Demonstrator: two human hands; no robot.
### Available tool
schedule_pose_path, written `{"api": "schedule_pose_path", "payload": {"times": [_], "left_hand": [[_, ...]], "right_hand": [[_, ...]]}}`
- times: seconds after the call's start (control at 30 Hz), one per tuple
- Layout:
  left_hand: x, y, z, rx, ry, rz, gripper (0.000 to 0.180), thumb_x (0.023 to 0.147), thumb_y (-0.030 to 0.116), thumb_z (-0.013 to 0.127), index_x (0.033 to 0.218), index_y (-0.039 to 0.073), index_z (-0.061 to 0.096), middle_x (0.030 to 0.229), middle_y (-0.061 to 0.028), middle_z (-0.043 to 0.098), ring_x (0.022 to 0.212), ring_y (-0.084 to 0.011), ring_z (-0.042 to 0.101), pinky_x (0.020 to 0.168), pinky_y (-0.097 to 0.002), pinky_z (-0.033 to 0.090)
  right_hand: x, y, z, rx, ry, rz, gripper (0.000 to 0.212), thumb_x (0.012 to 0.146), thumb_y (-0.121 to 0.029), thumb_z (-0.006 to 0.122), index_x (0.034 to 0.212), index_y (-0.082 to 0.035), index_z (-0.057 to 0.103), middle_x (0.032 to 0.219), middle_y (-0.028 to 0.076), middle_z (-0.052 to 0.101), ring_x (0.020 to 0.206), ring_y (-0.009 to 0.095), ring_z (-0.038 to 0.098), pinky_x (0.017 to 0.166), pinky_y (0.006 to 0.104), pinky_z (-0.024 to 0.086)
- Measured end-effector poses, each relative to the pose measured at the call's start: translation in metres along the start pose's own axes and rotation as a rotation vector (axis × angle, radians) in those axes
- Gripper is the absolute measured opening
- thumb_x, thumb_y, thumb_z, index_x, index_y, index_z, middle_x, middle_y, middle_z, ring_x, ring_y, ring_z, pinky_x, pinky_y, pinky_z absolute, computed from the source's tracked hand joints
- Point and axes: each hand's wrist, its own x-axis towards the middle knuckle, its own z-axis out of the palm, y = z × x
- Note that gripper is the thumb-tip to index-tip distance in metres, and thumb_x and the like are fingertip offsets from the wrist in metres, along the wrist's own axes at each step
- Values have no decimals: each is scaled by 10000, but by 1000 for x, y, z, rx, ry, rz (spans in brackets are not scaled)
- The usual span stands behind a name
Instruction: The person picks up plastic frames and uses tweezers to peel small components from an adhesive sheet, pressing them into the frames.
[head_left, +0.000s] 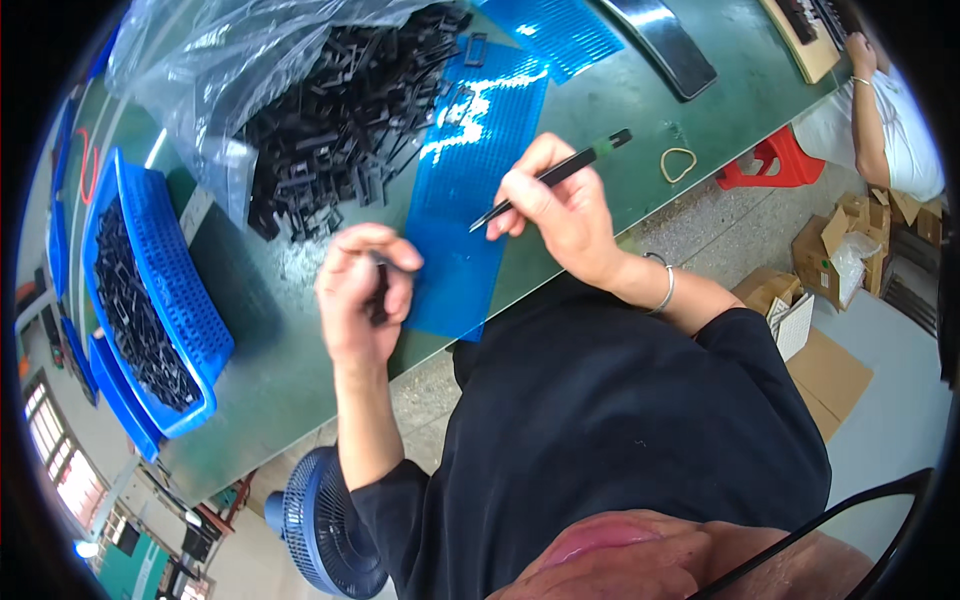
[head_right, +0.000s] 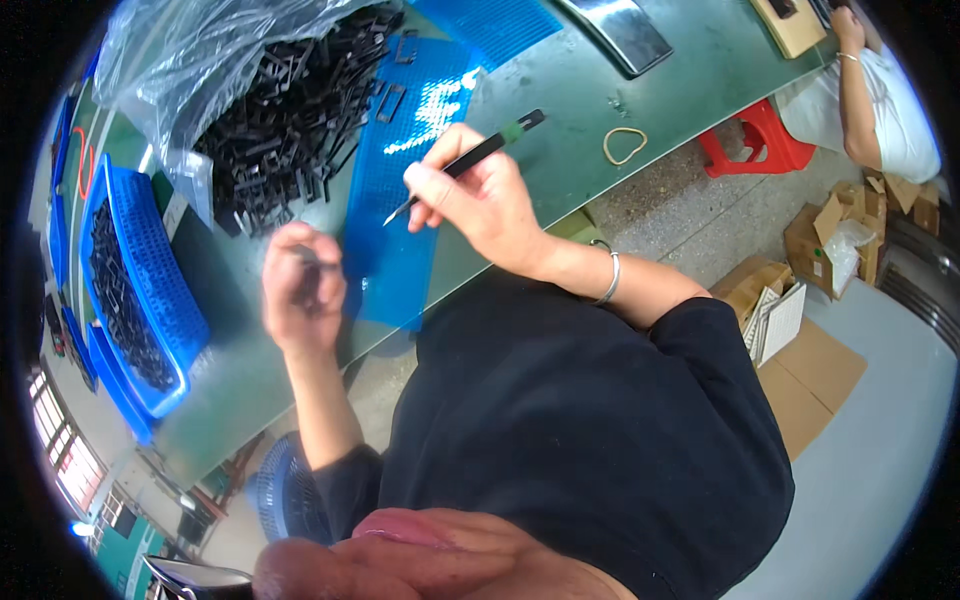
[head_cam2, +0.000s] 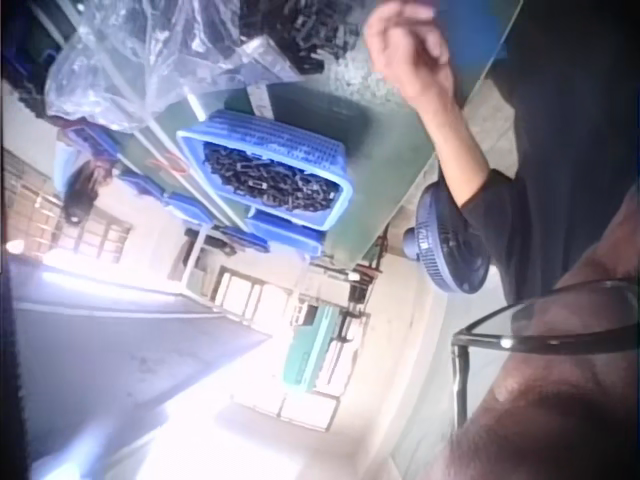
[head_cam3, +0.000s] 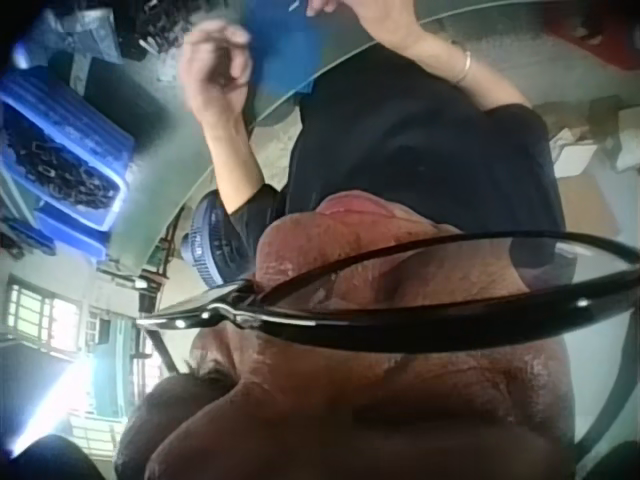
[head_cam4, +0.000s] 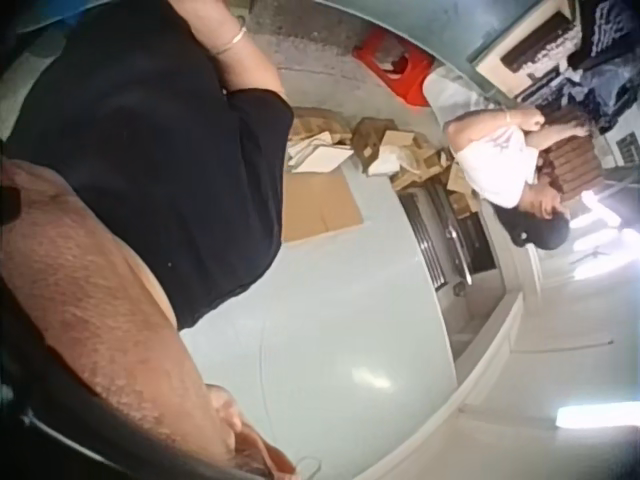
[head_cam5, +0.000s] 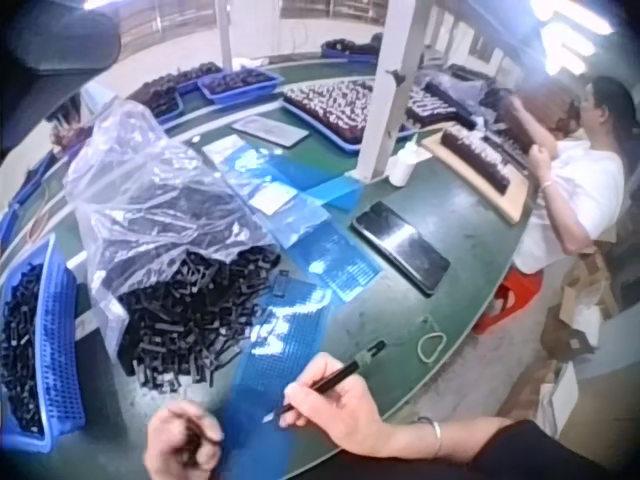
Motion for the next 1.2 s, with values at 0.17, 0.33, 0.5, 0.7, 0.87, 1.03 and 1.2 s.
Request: {"api": "schedule_pose_path", "payload": {"times": [0.17,0.33,0.5,0.7,0.87,1.03,1.2], "left_hand": [[54,19,29,588,104,-230,163,880,228,616,866,69,584,631,37,444,493,-30,360,385,-189,227],[102,4,56,1837,51,297,269,795,324,688,869,69,647,636,-77,616,565,-210,613,548,-334,472],[124,11,58,2054,-32,144,346,753,406,701,761,71,612,685,-90,647,656,-289,647,600,-386,490],[108,26,58,1817,-71,207,211,823,259,645,880,56,653,725,-130,635,640,-282,625,586,-357,468],[52,31,66,1862,-321,299,143,833,166,631,897,38,635,717,-135,618,622,-291,607,575,-356,464],[35,31,61,1833,-340,264,125,830,133,642,911,38,635,673,-108,587,580,-215,590,560,-314,453],[30,15,43,1005,77,191,137,804,101,707,914,30,667,677,37,558,606,-37,472,541,-185,384]], "right_hand": [[-2,-3,1,41,-35,42,142,921,-145,563,874,-45,474,752,62,597,645,126,633,566,220,478],[-3,-2,4,61,-48,63,150,919,-152,571,875,-44,476,752,58,594,646,116,627,570,216,475],[-4,-2,4,60,-55,46,157,917,-157,574,871,-41,478,763,50,587,652,110,625,570,215,475],[0,-12,2,26,-1,38,119,895,-111,604,920,-45,508,733,14,571,651,72,590,577,217,480],[12,-33,-12,-998,-230,-355,191,853,-189,628,989,-56,606,679,97,611,622,226,621,564,330,479],[18,-43,-12,-985,-465,-212,186,835,-192,634,940,-40,613,672,114,601,630,253,612,587,341,463],[12,-39,1,-304,-171,60,154,867,-149,642,959,-29,613,717,7,611,656,53,584,576,200,450]]}}
